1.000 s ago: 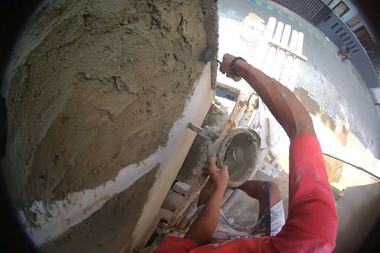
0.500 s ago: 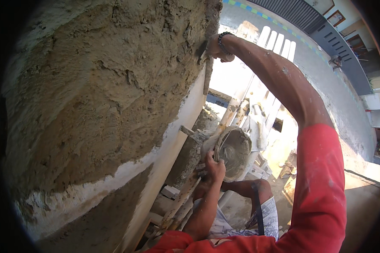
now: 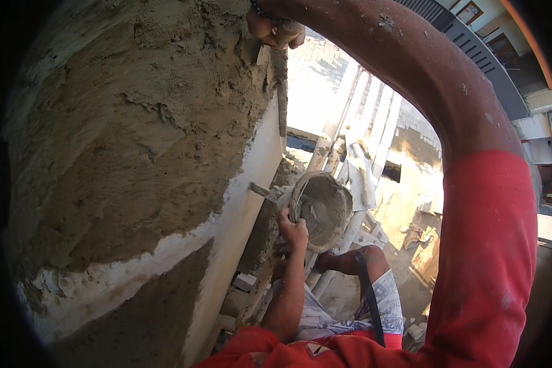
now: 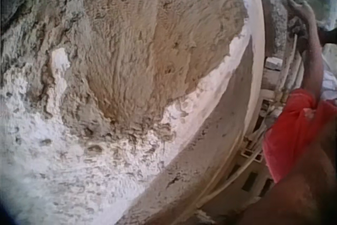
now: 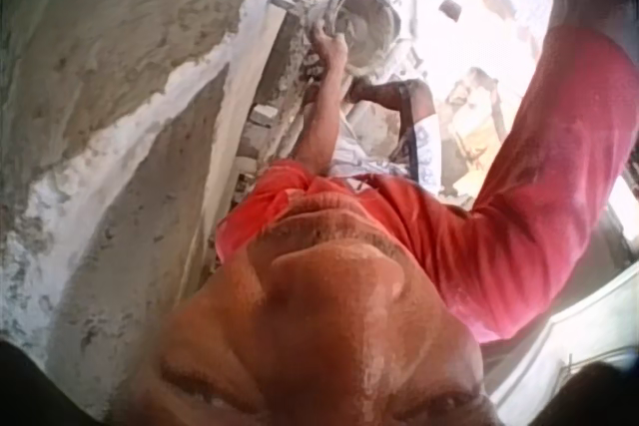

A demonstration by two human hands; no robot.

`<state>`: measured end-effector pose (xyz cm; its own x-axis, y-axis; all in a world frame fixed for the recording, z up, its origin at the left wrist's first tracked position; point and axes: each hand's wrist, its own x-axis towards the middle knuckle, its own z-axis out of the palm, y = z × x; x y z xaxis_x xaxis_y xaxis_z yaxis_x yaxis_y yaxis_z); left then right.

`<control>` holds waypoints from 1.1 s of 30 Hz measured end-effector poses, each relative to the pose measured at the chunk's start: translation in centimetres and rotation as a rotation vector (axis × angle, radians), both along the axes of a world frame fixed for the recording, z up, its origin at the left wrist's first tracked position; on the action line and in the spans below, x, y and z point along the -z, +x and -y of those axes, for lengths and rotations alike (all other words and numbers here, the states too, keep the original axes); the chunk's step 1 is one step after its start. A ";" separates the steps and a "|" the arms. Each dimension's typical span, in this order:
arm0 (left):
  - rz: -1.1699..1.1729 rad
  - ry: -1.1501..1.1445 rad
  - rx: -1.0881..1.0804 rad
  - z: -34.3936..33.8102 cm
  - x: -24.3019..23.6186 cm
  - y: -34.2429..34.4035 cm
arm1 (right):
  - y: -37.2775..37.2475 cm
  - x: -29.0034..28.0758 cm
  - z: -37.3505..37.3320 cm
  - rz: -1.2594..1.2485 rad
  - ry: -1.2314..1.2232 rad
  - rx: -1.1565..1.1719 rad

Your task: The person applies wet plaster from a bucket onto a wall using a trowel. They scrape plaster from the bucket and spread it across the wall surface several times.

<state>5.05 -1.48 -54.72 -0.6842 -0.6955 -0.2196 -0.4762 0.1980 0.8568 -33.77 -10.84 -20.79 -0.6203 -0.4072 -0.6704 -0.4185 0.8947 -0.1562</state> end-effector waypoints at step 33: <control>-0.051 0.468 -0.380 2.8 -0.5 2.3 | 9.5 29.7 -3.8 0.602 -1.298 1.272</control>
